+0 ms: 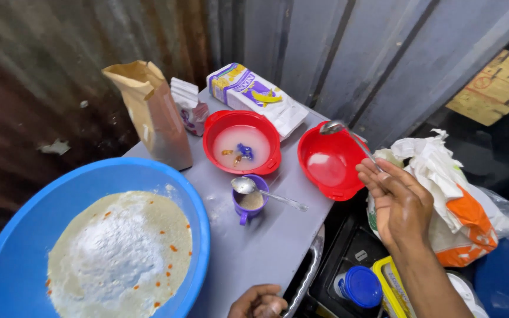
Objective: Adding food coloring and other dry ingredients to a flour mixture in a large blue bowl.
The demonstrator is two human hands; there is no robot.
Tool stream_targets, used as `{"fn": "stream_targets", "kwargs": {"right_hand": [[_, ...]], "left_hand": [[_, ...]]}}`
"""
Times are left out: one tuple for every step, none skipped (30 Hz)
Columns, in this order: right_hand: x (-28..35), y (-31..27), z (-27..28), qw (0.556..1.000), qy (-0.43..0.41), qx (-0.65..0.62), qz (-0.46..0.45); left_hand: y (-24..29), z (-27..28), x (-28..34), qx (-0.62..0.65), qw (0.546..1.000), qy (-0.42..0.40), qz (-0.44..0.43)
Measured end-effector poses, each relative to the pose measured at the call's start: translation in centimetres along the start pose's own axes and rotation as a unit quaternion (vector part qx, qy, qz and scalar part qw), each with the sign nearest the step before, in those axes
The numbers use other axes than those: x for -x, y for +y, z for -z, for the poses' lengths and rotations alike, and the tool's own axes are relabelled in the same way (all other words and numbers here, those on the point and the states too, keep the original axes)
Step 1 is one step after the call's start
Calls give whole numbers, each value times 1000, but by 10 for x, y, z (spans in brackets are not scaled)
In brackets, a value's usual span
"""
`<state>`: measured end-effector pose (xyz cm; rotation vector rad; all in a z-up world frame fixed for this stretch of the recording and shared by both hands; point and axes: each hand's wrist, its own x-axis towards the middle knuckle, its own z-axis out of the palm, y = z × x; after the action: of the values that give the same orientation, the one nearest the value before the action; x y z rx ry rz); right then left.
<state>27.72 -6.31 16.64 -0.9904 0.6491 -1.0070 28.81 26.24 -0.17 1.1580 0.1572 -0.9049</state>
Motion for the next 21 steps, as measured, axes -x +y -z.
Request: {"fn": "stream_targets", "kwargs": {"right_hand": [[5, -2, -3, 1000, 19, 1, -14], [2, 5, 9, 1000, 8, -1, -24], [-2, 13, 19, 1000, -6, -1, -13], [-6, 22, 28, 1000, -21, -2, -2], [-3, 21, 29, 999, -35, -4, -12], [0, 20, 31, 998, -41, 43, 8], [2, 16, 35, 995, -43, 88, 32], [4, 14, 33, 995, -53, 85, 26], [7, 10, 34, 989, -58, 125, 47], [9, 6, 37, 982, -62, 164, 68], [14, 0, 35, 982, -63, 162, 69], [19, -6, 34, 980, -81, 154, 94], [24, -13, 37, 977, -95, 147, 119], [28, -19, 35, 978, -91, 145, 120], [32, -29, 37, 979, -97, 128, 123], [37, -38, 39, 981, -103, 110, 125], [46, -49, 43, 981, -94, 110, 130], [56, -60, 47, 977, -105, 108, 152], [65, -72, 53, 972, -115, 107, 174], [72, -84, 64, 972, -104, 106, 180], [82, -95, 74, 973, -97, 105, 183]], "left_hand": [[5, 7, 5, 41, 998, 11, -56], [17, 11, 11, 45, 997, 24, -61], [29, 15, 19, 101, 992, 68, -24], [40, 19, 27, 159, 981, 109, 13], [37, 28, 33, 166, 978, 123, 5], [34, 35, 39, 217, 964, 152, -9], [31, 41, 44, 264, 948, 176, -23], [43, 45, 54, 269, 945, 185, -30], [55, 48, 62, 317, 924, 212, -23], [67, 50, 70, 365, 900, 237, -15], [86, 45, 82, 365, 900, 237, -18], [104, 38, 94, 366, 893, 257, -55], [121, 30, 106, 363, 886, 275, -89], [127, 28, 108, 361, 888, 273, -89], [133, 24, 111, 337, 888, 290, -120], [138, 19, 113, 312, 886, 307, -152], [132, 28, 108, 307, 891, 299, -149], [126, 36, 103, 308, 893, 282, -166], [120, 42, 98, 309, 895, 264, -182], [117, 47, 93, 303, 900, 256, -179], [115, 54, 91, 307, 899, 247, -190]]}}
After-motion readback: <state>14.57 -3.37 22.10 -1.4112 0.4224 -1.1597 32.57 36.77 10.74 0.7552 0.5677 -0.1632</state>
